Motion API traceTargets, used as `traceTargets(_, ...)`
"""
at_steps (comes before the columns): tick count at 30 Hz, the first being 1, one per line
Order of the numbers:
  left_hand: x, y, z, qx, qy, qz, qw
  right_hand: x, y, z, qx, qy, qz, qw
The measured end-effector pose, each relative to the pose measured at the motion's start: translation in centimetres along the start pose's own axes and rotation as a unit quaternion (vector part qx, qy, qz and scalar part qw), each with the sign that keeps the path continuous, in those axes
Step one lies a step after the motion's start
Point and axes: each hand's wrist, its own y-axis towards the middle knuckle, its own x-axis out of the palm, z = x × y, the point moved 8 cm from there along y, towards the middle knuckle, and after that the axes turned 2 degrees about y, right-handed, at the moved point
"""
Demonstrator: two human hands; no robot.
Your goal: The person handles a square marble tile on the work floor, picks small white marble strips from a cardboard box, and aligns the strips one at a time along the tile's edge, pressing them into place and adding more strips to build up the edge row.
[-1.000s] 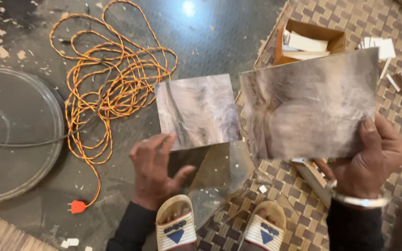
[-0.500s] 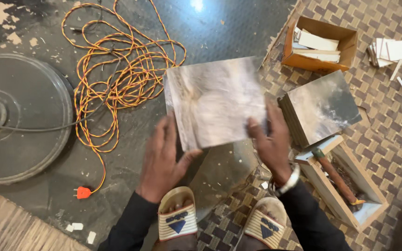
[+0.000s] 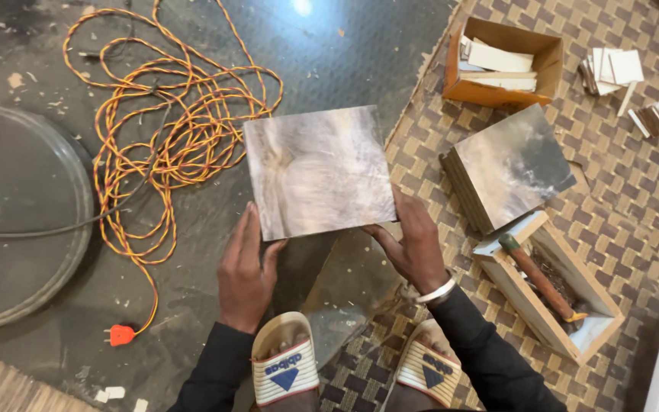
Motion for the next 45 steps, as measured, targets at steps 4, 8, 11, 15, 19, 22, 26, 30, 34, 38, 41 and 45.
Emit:
traceTargets(4, -0.2, -0.7, -0.2, 0.007, 0.000, 0.012, 1.000, 0.3, 0.6, 1.3, 0.064, 0.012, -0.056, 0.996)
traceTargets(8, 0.2, -1.0, -0.6, -0.022, 0.001, 0.010, 1.000, 0.7, 0.3, 2.2, 0.104, 0.043, -0.062, 0.992)
traceTargets(11, -0.1, -0.6, -0.5, -0.019, 0.003, 0.008, 1.000, 1.0, -0.2, 2.5, 0.077, 0.065, -0.064, 0.993)
traceTargets(15, -1.1, -0.3, -0.5, -0.050, 0.000, -0.006, 0.999, -1.6, -0.4, 6.9, 0.089, -0.035, -0.058, 0.994)
traceTargets(19, -2.8, -0.6, 0.2, -0.047, -0.036, 0.043, 0.997, -6.4, -0.8, 15.0, 0.177, -0.274, -0.038, 0.945)
traceTargets(22, -3.6, -0.5, 0.7, -0.047, -0.046, 0.072, 0.995, -5.8, -2.4, 18.1, 0.169, -0.416, -0.051, 0.892)
traceTargets(26, -4.0, 0.0, 2.5, -0.029, -0.039, 0.079, 0.996, -4.4, -3.8, 20.2, 0.181, -0.440, -0.032, 0.879)
traceTargets(30, -4.2, 0.6, 4.3, -0.025, -0.060, 0.066, 0.996, -4.3, -4.0, 17.7, 0.094, -0.479, -0.056, 0.871)
traceTargets(34, -4.9, 1.2, 4.7, -0.019, -0.060, 0.058, 0.996, -10.5, -3.7, 11.7, 0.047, -0.396, 0.083, 0.913)
traceTargets(38, -4.1, 1.2, 5.3, -0.021, -0.101, -0.001, 0.995, -18.7, -4.1, 7.4, 0.107, -0.088, 0.286, 0.948)
traceTargets(41, -3.2, 1.6, 5.7, -0.012, -0.102, -0.017, 0.995, -19.5, -3.2, 5.1, 0.083, 0.175, 0.324, 0.926)
traceTargets(45, -2.7, 2.1, 5.7, 0.004, -0.111, -0.031, 0.993, -14.5, -0.6, 4.9, 0.115, 0.488, 0.256, 0.826)
